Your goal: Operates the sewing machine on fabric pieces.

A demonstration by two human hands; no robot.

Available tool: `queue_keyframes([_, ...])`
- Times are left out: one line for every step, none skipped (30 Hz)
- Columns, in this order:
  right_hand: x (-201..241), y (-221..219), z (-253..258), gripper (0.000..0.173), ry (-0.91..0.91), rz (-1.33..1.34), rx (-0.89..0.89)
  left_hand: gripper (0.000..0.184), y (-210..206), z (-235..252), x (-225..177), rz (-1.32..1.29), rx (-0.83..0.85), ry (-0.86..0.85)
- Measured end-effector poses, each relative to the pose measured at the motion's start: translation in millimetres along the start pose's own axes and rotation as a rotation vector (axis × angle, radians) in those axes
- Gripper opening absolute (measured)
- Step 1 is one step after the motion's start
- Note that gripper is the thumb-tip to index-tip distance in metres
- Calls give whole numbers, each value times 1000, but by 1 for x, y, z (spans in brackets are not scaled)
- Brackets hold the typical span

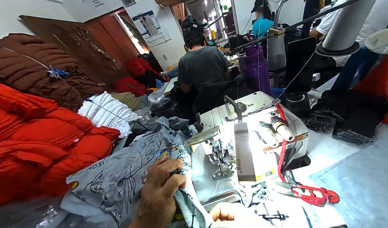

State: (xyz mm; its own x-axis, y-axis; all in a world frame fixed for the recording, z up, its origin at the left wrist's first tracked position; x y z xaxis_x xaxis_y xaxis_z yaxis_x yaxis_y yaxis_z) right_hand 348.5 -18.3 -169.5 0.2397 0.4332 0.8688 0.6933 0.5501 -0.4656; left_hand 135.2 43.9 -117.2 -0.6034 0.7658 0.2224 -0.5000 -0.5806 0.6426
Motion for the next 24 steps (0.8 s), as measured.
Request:
queue_keyframes([4, -1, 1, 10, 54, 4, -51, 17, -1, 0, -1, 18, -11, 5])
queue_keyframes([8, -3, 0, 9, 140, -21, -128, 15, -2, 1, -2, 40, -16, 11])
queue_keyframes([13, -4, -1, 10, 253, -85, -231, 13, -1, 1, -3, 60, -12, 13])
queue_keyframes([15, -4, -1, 12, 399, -189, -362, 11, 1, 1, -6, 66, 3, 15])
queue_keyframes([14, -1, 2, 13, 577, -327, -504, 9, 6, 3, -12, 54, 18, 24])
queue_keyframes([13, 5, 6, 13, 754, -482, -643, 9, 13, 5, -21, 19, 29, 32])
queue_keyframes([13, 12, 9, 12, 875, -622, -750, 10, 19, 8, -32, -33, 43, 39])
queue_keyframes([11, 19, 12, 12, 937, -726, -828, 11, 22, 11, -45, -113, 69, 40])
queue_keyframes([9, 24, 14, 12, 938, -784, -891, 12, 22, 14, -57, -204, 104, 45])
queue_keyframes([7, 27, 16, 12, 897, -804, -932, 13, 16, 15, -68, -266, 155, 54])
queue_keyframes([4, 29, 17, 14, 853, -815, -963, 14, 5, 14, -77, -274, 199, 71])
queue_keyframes([1, 30, 17, 16, 827, -821, -988, 15, -7, 13, -82, -244, 251, 112])
queue_keyframes([-1, 30, 15, 17, 816, -827, -1015, 17, -18, 10, -84, -209, 302, 175])
queue_keyframes([-2, 29, 12, 17, 814, -832, -1045, 18, -27, 5, -82, -176, 324, 232])
queue_keyframes([-3, 27, 6, 17, 796, -830, -1065, 19, -32, 1, -79, -138, 317, 272])
queue_keyframes([-5, 25, 0, 18, 764, -825, -1074, 20, -32, 1, -77, -116, 312, 304])
queue_keyframes([-10, 23, -8, 19, 708, -805, -1049, 19, -30, 2, -76, -110, 319, 324])
queue_keyframes([-15, 20, -15, 21, 641, -772, -987, 19, -26, 4, -75, -111, 336, 333])
queue_keyframes([-21, 18, -21, 23, 577, -733, -907, 19, -22, 5, -74, -110, 358, 332])
queue_keyframes([-28, 16, -26, 25, 521, -701, -832, 20, -18, 6, -73, -109, 378, 327])
queue_keyframes([-34, 14, -29, 28, 468, -682, -761, 23, -16, 6, -71, -110, 393, 322])
queue_keyframes([-39, 14, -31, 31, 417, -675, -699, 26, -15, 6, -70, -109, 406, 316])
queue_keyframes([-44, 14, -31, 32, 380, -675, -659, 30, -14, 6, -67, -101, 412, 302])
queue_keyframes([-49, 15, -30, 34, 348, -668, -625, 30, -14, 5, -64, -97, 420, 284])
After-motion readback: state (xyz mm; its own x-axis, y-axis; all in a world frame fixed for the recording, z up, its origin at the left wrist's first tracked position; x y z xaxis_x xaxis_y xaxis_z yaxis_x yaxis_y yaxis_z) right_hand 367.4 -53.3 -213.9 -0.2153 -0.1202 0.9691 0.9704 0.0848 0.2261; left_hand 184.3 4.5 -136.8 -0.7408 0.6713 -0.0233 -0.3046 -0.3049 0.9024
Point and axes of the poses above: each hand's wrist, its own z-axis towards the middle knuckle, its own y-axis out of the back of the hand, x = y × z, the point moved 1 cm from there along z, towards the middle knuckle, and after that the axes turned 9 degrees about -y, right-handed, at the moved point
